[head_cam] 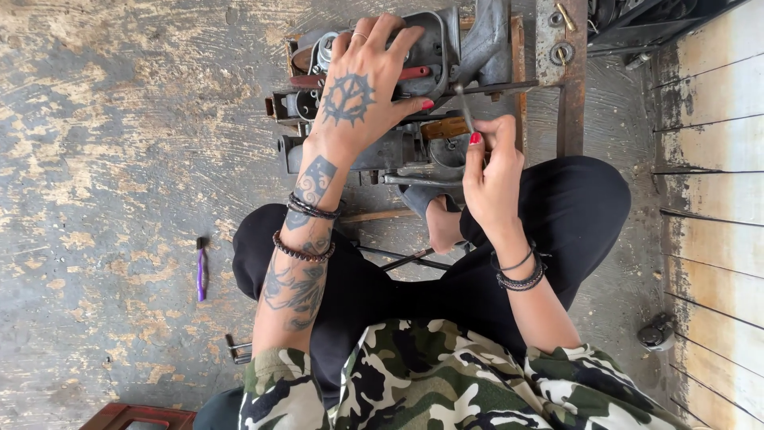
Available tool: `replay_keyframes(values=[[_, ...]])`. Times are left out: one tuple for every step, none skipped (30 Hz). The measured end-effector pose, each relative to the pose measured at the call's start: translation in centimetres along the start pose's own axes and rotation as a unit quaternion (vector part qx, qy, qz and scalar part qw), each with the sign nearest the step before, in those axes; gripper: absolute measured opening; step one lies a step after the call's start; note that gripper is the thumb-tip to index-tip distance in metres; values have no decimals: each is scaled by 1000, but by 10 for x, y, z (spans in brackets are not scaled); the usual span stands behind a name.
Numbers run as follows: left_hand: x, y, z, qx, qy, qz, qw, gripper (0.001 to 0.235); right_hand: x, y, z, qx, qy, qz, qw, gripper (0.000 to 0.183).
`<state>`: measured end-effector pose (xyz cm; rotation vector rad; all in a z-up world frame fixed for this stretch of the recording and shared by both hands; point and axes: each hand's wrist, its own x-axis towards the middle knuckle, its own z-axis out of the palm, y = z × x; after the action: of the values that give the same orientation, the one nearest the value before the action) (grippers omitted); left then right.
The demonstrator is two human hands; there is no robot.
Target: Repairing and cleaning motorcycle engine components using various tools
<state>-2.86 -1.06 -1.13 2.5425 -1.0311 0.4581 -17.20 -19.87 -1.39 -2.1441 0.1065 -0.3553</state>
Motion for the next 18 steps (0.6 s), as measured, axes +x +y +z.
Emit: replay_keyframes(values=[[1,1,1,6,-3,-6,1000,78,1,-5,-2,-31,-10,-11,999,5],[2,1,1,11,-6,-13,1000,79,2,-10,-3,-62,-20,-22,998,6],[2,1,1,12,-8,-15,1000,79,1,-10,-2,-60,-22,-22,998,6],[1,1,2,6,-10,-14,1000,78,1,-11,0,-85,-5,-23,996,9],[2,0,2,1,-12,-13,1000,77,1,-11,3,-110,14,-25,994,12],[2,0,1,3,-12,-15,1000,77,0,-13,3,-108,12,-27,994,12],[2,0,0,-4,-13,-15,1000,74,-2,-14,4,-109,25,-33,993,11],[1,1,0,-10,-14,-15,1000,71,-3,-15,5,-109,37,-40,993,10],[0,-1,1,-12,-14,-16,1000,71,-3,-16,6,-110,36,-39,993,10],[-1,-2,3,-7,-14,-12,1000,70,-3,-17,8,-108,40,-40,993,11],[-1,-2,5,-5,-12,-7,1000,68,-4,-17,8,-107,45,-41,992,11],[-2,1,4,-8,-12,-7,1000,68,-6,-17,7,-110,45,-39,992,11],[-1,0,3,-3,-11,-10,1000,66,-6,-17,9,-121,50,-42,991,11],[-1,0,1,2,-9,-14,1000,65,-5,-17,10,-131,56,-45,989,11],[-1,1,1,3,-7,-16,1000,65,-6,-18,9,-131,54,-48,989,11],[-2,2,2,6,-8,-18,1000,63,-6,-18,8,-129,58,-46,989,10],[-2,3,3,8,-8,-21,1000,61,-7,-18,6,-127,61,-43,989,9],[-3,1,4,8,-7,-24,1000,61,-4,-16,8,-127,58,-45,989,9]])
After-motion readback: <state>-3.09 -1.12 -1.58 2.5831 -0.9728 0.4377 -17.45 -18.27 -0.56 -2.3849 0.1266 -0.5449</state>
